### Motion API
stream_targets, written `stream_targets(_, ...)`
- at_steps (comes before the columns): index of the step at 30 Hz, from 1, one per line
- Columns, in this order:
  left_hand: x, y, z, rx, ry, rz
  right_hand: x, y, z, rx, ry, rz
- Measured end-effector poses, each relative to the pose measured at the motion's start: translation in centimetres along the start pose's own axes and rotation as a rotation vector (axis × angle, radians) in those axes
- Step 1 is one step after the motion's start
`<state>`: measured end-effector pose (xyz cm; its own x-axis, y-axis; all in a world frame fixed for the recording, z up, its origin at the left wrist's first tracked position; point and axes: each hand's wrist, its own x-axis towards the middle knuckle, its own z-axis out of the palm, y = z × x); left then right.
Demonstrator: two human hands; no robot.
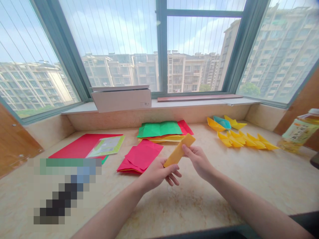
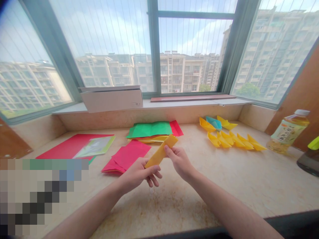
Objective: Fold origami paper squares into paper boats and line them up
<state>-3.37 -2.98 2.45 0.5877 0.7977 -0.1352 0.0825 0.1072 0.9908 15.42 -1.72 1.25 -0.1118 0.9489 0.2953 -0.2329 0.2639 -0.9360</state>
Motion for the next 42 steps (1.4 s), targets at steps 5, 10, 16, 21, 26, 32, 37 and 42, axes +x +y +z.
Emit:
stream_targets(5,-0.2,0.4,0.0,-0.033,-0.043,0.007,0.3,-0.4,-0.6,0.033,0.135,-0.088)
stream_targets(10,-0.3,0.6,0.0,-0.037,-0.036,0.024,0.4,-0.5,-0.6,0.016,0.198,-0.103)
stream_targets(16,0.0,0.2,-0.2,-0.046,0.063,0.038,0.7,-0.3,-1.2,0.004,0.264,-0.069)
stream_targets(21,0.1,0.2,-0.4,-0.024,0.100,0.056,0.6,-0.8,-1.3,-0.105,0.083,0.023)
stream_targets(26,0.2,0.3,-0.8,0.031,0.118,0.165,0.2,-0.8,-1.0,-0.310,-0.051,0.005)
stream_targets(32,0.1,0.1,-0.9,-0.015,0.060,0.095,-0.2,-0.8,-0.5,-0.410,-0.111,-0.049)
stream_targets(37,0.0,-0.1,-0.8,-0.025,0.046,0.047,-0.4,-1.2,-0.7,-0.443,-0.020,-0.099)
stream_targets(42,0.1,-0.3,-0.2,-0.032,0.042,0.127,-0.8,-1.1,-0.5,-0.517,0.034,-0.135)
